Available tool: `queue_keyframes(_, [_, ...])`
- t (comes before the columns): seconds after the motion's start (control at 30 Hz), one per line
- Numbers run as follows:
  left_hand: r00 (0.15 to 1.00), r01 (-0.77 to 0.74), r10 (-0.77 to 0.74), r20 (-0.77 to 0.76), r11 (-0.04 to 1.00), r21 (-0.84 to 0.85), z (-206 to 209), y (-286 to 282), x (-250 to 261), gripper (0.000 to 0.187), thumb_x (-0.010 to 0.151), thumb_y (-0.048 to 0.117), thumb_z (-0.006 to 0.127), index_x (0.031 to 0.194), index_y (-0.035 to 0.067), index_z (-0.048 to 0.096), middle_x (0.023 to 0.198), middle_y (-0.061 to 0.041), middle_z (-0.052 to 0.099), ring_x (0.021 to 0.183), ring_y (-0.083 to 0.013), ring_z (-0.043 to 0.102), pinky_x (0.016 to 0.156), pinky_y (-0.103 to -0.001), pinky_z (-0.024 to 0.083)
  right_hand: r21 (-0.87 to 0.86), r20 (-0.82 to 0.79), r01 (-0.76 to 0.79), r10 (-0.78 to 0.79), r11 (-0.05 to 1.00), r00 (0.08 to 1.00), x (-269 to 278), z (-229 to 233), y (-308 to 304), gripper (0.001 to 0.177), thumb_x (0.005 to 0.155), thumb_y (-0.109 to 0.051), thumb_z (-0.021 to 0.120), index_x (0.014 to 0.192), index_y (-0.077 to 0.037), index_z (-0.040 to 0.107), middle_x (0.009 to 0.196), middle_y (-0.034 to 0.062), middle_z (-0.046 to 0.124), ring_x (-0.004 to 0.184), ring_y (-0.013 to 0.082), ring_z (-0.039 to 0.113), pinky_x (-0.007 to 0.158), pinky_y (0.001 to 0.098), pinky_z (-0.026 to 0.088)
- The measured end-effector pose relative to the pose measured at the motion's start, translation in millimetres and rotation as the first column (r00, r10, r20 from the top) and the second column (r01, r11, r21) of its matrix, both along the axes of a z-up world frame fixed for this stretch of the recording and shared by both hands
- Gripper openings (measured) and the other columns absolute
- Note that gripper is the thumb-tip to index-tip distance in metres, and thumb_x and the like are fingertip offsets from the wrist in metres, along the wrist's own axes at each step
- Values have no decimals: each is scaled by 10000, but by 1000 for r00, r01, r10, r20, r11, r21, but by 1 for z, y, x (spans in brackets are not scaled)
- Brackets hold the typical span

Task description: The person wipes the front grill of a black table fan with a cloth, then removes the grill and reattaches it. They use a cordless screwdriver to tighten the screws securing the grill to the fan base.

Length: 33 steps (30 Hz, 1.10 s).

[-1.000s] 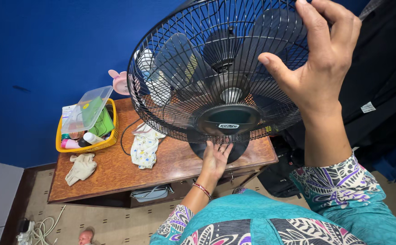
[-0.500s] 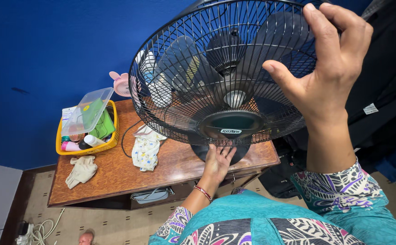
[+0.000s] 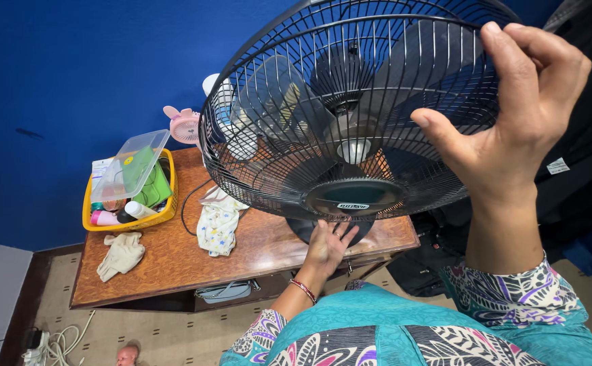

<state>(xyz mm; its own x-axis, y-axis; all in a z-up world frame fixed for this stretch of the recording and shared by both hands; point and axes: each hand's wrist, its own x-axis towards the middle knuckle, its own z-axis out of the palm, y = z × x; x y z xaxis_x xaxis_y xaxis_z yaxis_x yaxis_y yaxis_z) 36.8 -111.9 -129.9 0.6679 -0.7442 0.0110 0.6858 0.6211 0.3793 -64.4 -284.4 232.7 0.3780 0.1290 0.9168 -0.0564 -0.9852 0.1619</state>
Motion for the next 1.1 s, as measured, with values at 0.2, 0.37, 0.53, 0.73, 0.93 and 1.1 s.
queue_keyframes(0.2, [1000,9,-9,27,1000,-5,1,2,0,649,921,524,650,1416,164,434,1464,-40,480,1419,-292,417,1198,-605,335,2,-6,-2,2,1000,1000,-7,1,3,861,898,-611,811,1426,52,658,1332,177,503,1260,300,502,973,382,512])
queue_keyframes(0.37, [997,36,-37,68,999,7,4,7,-1,701,901,535,652,1451,172,413,1523,-28,454,1445,-290,399,1195,-596,322,59,-9,-82,83,995,996,-17,0,8,867,918,-587,833,1448,68,627,1344,195,450,1279,301,521,997,364,530])
queue_keyframes(0.53, [996,30,-26,83,999,-41,3,6,-3,695,945,508,657,1470,137,393,1524,-73,433,1453,-317,383,1222,-613,314,39,0,-49,49,998,999,-17,3,10,869,875,-580,851,1422,63,645,1330,185,473,1263,306,524,987,366,539])
queue_keyframes(0.73, [998,54,-54,22,998,17,2,9,-6,555,993,403,620,1423,112,423,1497,-82,469,1440,-328,396,1212,-625,305,40,-8,-25,26,999,1000,-24,5,14,886,872,-571,890,1428,77,658,1308,186,491,1206,297,546,934,368,530])
queue_keyframes(0.93, [995,71,-66,68,994,-79,-9,7,-4,436,1033,325,599,1378,103,453,1507,-96,460,1460,-325,383,1235,-634,279,62,10,-33,32,998,999,-29,-4,10,877,883,-577,886,1431,70,658,1337,173,486,1173,282,570,930,343,531])
queue_keyframes(1.1, [985,83,-68,159,993,-86,-18,5,-4,359,1008,240,653,1307,126,489,1521,-69,467,1480,-312,379,1228,-660,273,128,19,-62,60,990,998,-41,-13,9,879,863,-537,894,1448,72,650,1346,193,533,1168,283,589,969,342,534])
